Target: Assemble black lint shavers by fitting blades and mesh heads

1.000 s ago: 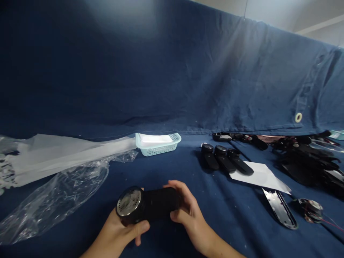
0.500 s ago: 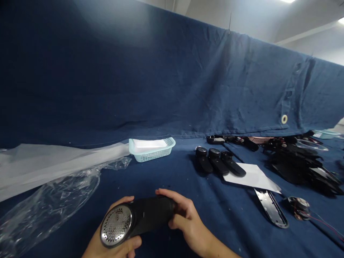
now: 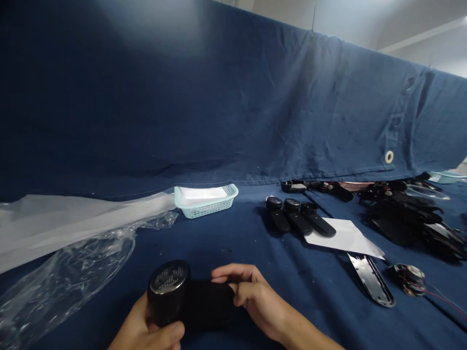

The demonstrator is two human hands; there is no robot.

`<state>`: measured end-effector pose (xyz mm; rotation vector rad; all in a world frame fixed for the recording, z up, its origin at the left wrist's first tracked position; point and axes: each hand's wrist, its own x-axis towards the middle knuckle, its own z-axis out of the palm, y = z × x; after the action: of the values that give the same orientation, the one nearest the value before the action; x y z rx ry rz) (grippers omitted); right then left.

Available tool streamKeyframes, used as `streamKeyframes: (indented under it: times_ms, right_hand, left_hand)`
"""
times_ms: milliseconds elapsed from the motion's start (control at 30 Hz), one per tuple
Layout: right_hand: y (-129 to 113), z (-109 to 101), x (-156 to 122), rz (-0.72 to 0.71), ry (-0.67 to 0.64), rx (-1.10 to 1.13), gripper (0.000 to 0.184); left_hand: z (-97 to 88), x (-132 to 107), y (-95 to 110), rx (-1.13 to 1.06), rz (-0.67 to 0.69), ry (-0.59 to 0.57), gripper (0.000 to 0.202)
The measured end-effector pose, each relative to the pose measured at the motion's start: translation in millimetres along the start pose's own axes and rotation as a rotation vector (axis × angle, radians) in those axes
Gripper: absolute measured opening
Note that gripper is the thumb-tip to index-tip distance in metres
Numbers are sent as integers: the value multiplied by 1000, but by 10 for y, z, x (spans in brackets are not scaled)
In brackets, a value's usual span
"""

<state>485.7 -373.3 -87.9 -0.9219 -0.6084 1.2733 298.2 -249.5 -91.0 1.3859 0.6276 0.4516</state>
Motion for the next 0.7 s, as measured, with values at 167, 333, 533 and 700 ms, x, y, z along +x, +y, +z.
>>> streamKeyframes:
  times_ms: [167, 333, 533, 700]
  right_hand:
    - [47, -10, 35, 97, -16, 104, 59]
    - [96, -19, 74, 106, -78, 171, 56]
    - [89, -6, 71, 103, -107, 213, 52]
    - [49, 51, 34, -29, -112, 129, 43]
  left_hand:
    - [-20, 27, 38, -44, -5, -75, 59]
    - [-14, 30, 61, -58, -13, -61, 56]
    - [-34, 82, 23, -75, -46, -75, 60]
    - [-35, 115, 116, -226, -106, -17, 42]
